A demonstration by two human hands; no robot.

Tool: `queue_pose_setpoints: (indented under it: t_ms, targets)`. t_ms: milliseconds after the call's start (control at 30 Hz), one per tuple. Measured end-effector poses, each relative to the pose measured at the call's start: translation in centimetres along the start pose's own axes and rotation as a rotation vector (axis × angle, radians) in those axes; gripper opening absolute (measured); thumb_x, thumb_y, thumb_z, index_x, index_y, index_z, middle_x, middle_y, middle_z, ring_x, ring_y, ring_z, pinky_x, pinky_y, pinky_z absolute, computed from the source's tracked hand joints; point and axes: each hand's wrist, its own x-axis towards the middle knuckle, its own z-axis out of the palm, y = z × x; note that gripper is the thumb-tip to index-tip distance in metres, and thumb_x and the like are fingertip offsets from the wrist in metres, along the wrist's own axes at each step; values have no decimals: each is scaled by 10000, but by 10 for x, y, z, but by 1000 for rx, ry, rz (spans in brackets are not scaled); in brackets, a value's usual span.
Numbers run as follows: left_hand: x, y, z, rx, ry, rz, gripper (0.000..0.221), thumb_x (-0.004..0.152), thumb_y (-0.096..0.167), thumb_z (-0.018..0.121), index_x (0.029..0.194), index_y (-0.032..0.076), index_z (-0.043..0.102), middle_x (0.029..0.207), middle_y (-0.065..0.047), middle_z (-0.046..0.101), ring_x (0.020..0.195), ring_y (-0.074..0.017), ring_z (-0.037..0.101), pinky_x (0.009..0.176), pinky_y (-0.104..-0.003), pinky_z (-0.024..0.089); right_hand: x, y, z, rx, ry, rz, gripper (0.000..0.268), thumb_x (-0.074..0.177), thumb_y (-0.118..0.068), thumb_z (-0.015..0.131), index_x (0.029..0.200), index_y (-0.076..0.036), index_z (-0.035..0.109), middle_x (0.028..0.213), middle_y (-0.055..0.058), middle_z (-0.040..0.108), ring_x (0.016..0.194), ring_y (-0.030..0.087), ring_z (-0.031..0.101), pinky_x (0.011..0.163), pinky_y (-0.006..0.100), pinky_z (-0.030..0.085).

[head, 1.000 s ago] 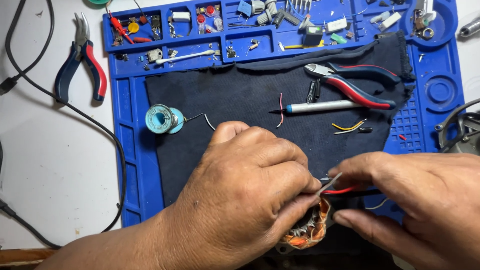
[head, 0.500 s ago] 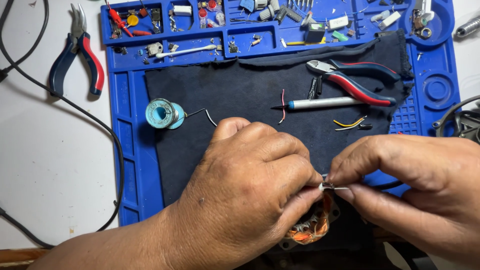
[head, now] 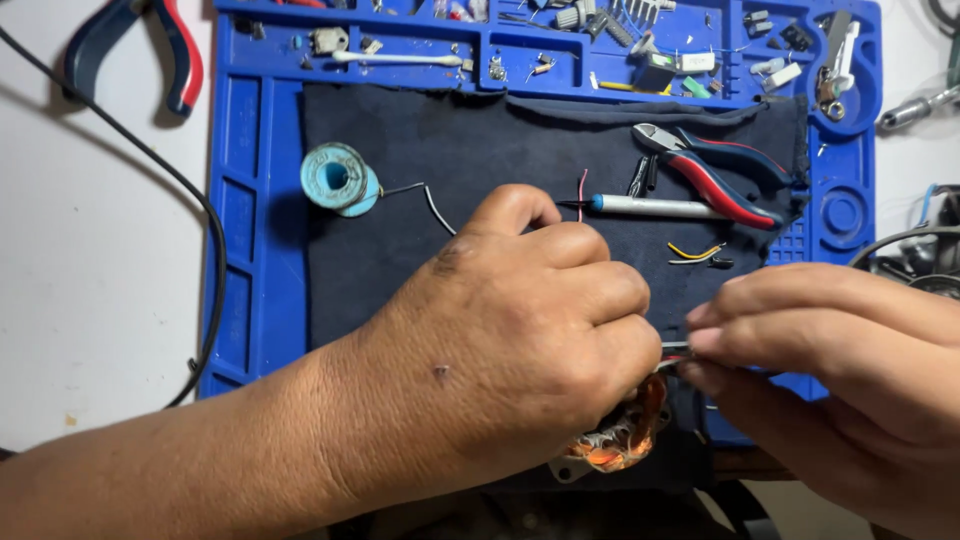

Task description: Securing wires to a motor stator using a zip tie and organizing the wiring

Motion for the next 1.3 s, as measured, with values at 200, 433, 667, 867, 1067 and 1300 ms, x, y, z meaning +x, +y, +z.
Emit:
queue_pose_setpoints:
  t_ms: [200,433,667,867,1067,1300]
  targets:
    - [0,-1,7,100,50,53,384,1036,93,895,756,227,669,828,18,643,828,-311,634,920,-546,499,-12,-4,1,-141,123,-120,188,963,-33,891,1129,-26,802,1324,291,734,1246,372,830,1182,522,716]
    - [1,-1,19,157,45,44,233,966,223,855,788,300,727,793,75,731,823,-290,708,883,-518,473,-13,-19,18,-285,138,-293,118,1009,-262,784,909,-232,839,1209,39,779,1221,326,772,1234,676,643]
    - [9,-6,31,165,19,47,127,846,274,838,773,344,762,783,111,780,853,-274,740,846,-517,465,17,-18,16,-339,266,-362,151,1088,13,719,965,93,684,1109,324,756,1135,572,792,1089,737,637]
    - [12,-10,37,123,1,47,171,795,213,842,728,344,755,757,122,758,868,-277,746,828,-539,450,7,-13,24,-309,327,-234,175,1127,101,828,1024,101,687,1133,278,725,1152,545,797,1117,667,636]
    - [5,-8,37,144,20,-11,128,944,307,785,822,312,748,830,122,793,880,-285,758,873,-564,480,16,-22,16,-261,264,-172,179,1120,63,826,991,120,716,1112,289,744,1178,510,797,1165,647,666]
    - [-1,-14,32,121,79,39,180,990,163,759,881,256,650,806,126,737,768,-270,678,859,-520,456,11,-17,21,-220,285,-104,211,1117,45,855,1002,104,688,1115,272,765,1149,463,791,1152,612,681]
